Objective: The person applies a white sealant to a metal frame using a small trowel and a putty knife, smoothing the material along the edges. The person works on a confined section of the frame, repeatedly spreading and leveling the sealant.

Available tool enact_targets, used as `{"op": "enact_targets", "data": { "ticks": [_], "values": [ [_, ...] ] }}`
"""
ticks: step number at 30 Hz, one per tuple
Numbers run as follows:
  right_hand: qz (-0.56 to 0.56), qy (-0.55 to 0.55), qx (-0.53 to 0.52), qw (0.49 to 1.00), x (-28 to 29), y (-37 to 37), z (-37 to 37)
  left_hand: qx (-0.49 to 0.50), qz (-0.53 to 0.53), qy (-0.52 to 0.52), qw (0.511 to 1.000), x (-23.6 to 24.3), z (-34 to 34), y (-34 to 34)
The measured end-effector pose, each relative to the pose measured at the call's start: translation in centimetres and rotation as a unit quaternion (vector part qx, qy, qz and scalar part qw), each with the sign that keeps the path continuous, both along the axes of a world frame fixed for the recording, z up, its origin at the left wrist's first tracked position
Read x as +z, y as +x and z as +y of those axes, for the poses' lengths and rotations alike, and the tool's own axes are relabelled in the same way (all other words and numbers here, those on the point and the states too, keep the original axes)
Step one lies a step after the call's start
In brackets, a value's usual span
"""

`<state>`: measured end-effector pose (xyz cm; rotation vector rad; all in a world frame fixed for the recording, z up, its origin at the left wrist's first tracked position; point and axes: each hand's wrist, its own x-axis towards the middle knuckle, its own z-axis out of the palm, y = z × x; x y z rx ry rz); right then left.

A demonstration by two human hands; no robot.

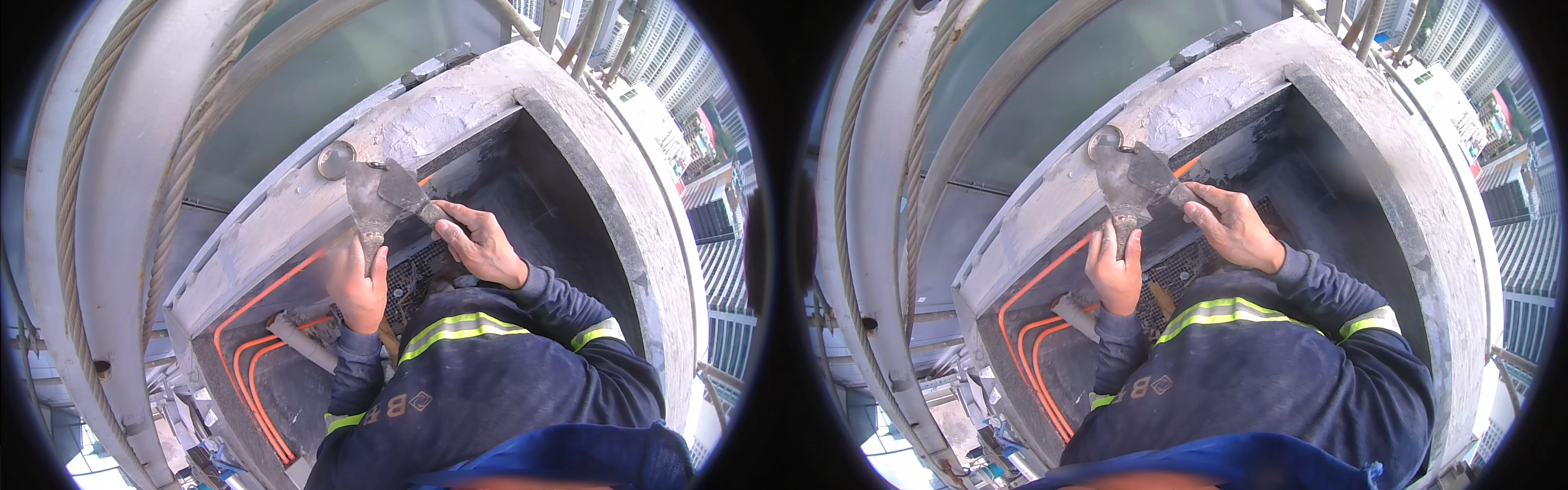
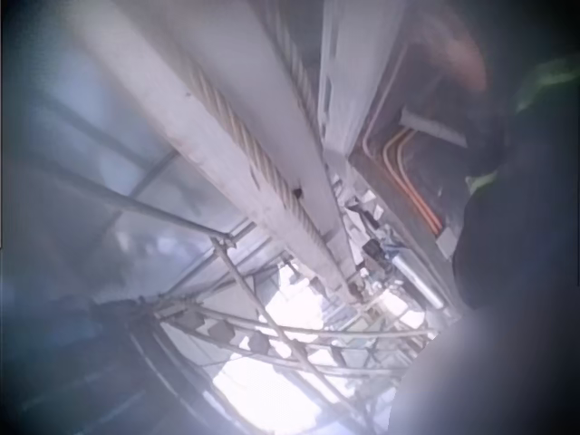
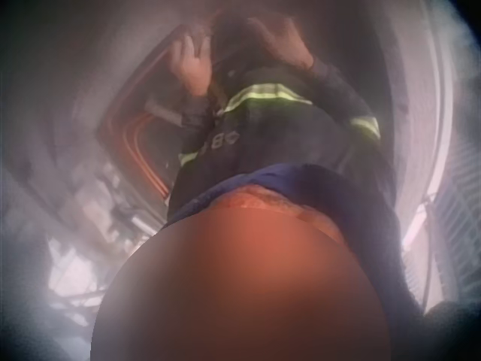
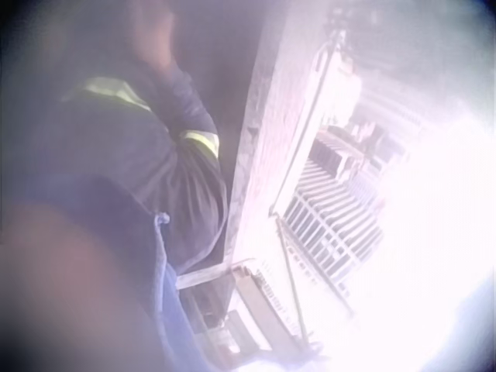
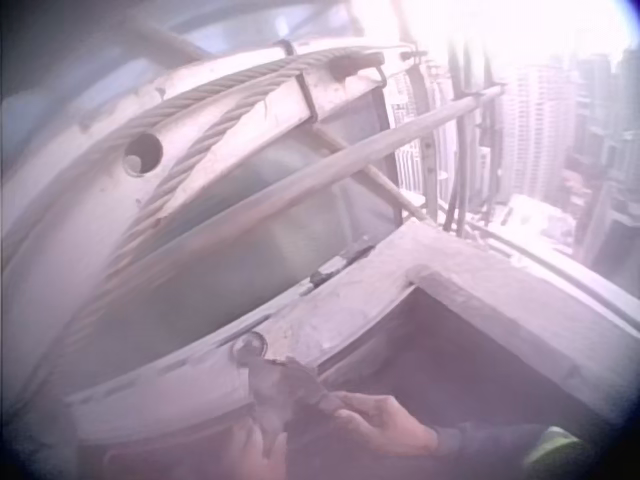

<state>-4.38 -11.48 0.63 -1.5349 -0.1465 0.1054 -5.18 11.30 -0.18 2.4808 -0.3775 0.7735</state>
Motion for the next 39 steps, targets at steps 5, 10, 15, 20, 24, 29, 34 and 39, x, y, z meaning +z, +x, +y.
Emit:
{"op": "enact_targets", "data": {
  "ticks": [5, 10, 15, 20, 24, 29, 34, 39],
  "values": [
    [-0.021, -0.001, 0.017, 1.0, 3.0, 0.8, -1.4, -0.03, -0.034, 0.142, 0.989, -0.8, -0.6, -0.5],
    [-0.146, -0.182, -0.084, 0.969, 6.0, 5.5, -8.0, -0.024, 0.045, 0.057, 0.997, -4.0, 0.1, -1.8],
    [-0.218, -0.438, -0.126, 0.863, 3.0, 16.1, -18.6, 0.036, 0.08, -0.044, 0.995, -5.6, 0.5, -2.8],
    [-0.241, -0.53, -0.103, 0.806, 0.6, 21.2, -22.0, 0.037, 0.102, -0.061, 0.992, -5.2, -1.4, -2.7],
    [-0.22, -0.567, -0.071, 0.791, -1.1, 23.6, -21.8, 0.038, 0.103, -0.077, 0.991, -5.1, -2.6, -2.3],
    [-0.26, -0.572, -0.034, 0.777, -3.2, 25.9, -22.2, 0.057, 0.101, -0.087, 0.989, -4.9, -3.9, -2.1],
    [-0.252, -0.549, -0.008, 0.797, -3.1, 26.5, -21.5, 0.074, 0.11, -0.094, 0.987, -5.6, -4.4, -2.2],
    [-0.222, -0.539, 0.02, 0.812, -4.0, 26.6, -21.8, 0.077, 0.106, -0.098, 0.987, -5.8, -5.0, -2.0]
  ]
}}
